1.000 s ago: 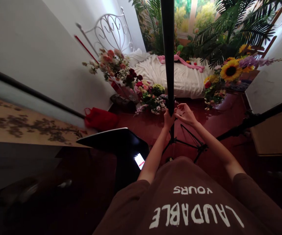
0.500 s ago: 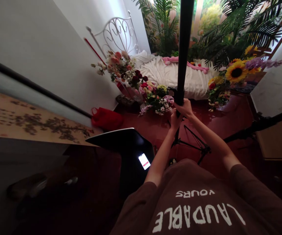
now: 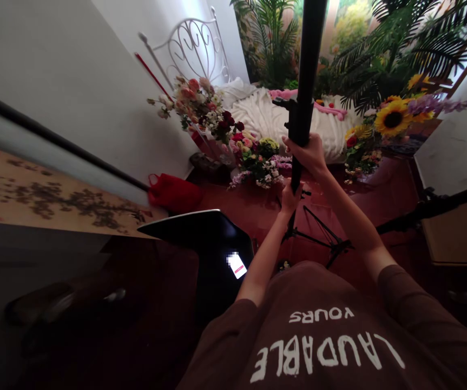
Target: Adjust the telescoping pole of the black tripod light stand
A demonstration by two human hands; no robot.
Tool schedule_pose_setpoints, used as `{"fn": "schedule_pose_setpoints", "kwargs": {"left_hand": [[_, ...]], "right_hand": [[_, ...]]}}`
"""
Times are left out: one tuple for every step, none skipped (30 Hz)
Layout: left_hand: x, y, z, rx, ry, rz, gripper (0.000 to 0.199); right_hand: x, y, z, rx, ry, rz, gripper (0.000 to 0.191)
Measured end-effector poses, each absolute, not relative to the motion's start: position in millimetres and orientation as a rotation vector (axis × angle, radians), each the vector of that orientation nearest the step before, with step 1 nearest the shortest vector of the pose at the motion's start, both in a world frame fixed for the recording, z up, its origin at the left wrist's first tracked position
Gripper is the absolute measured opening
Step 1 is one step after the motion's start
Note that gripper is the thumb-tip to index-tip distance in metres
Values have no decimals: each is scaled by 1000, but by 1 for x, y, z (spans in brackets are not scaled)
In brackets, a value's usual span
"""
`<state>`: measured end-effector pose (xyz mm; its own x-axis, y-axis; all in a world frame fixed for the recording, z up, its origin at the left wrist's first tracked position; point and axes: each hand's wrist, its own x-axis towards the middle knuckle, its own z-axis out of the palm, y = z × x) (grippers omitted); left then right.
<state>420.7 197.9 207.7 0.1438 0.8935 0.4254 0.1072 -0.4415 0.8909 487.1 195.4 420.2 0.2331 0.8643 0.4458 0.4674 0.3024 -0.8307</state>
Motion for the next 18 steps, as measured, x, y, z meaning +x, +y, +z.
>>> {"fn": "schedule_pose_setpoints", "kwargs": {"left_hand": [[421, 198, 207, 1701, 972, 1365, 38], [421, 198, 207, 1705, 973, 1363, 38], [421, 198, 206, 1708, 978, 1364, 39], [421, 198, 206, 1710, 986, 1368, 39], [421, 197, 205, 1710, 995, 1375, 40], [421, 197, 205, 1712, 1001, 1381, 41], [422, 197, 204, 1713, 1001, 1388, 41], [422, 198, 204, 1713, 996, 1393, 42], [422, 198, 204, 1713, 985, 1394, 42], [422, 198, 204, 1712, 968, 1389, 42], [422, 199, 204, 1711, 953, 1383, 41], [423, 199, 204, 1710, 946, 1377, 40], [423, 200, 204, 1709, 948, 1374, 40], [422, 200, 204, 1711, 956, 1373, 40], [422, 200, 204, 1715, 966, 1376, 40], [422, 200, 204, 1719, 976, 1382, 41], [422, 200, 205, 1724, 982, 1388, 41], [422, 200, 205, 1730, 982, 1392, 42]], "right_hand": [[488, 194, 419, -1333, -1412, 413, 33], [489, 193, 418, -1337, -1420, 390, 34], [491, 190, 415, -1342, -1429, 362, 36], [493, 187, 412, -1348, -1444, 337, 37], [497, 182, 406, -1354, -1470, 322, 38], [502, 176, 399, -1362, -1503, 320, 39], [507, 168, 390, -1374, -1541, 332, 39], [514, 159, 379, -1395, -1579, 355, 40], [520, 150, 367, -1427, -1612, 385, 41], [527, 140, 355, -1472, -1641, 424, 40], [533, 131, 342, -1526, -1667, 460, 40], [538, 121, 329, -1583, -1687, 489, 41], [542, 114, 318, -1644, -1701, 511, 42], [545, 107, 307, -1706, -1703, 528, 42], [546, 102, 298, -1762, -1695, 551, 40], [546, 99, 290, -1806, -1677, 579, 37], [545, 97, 283, -1835, -1648, 611, 33], [543, 97, 277, -1843, -1607, 652, 30]]}}
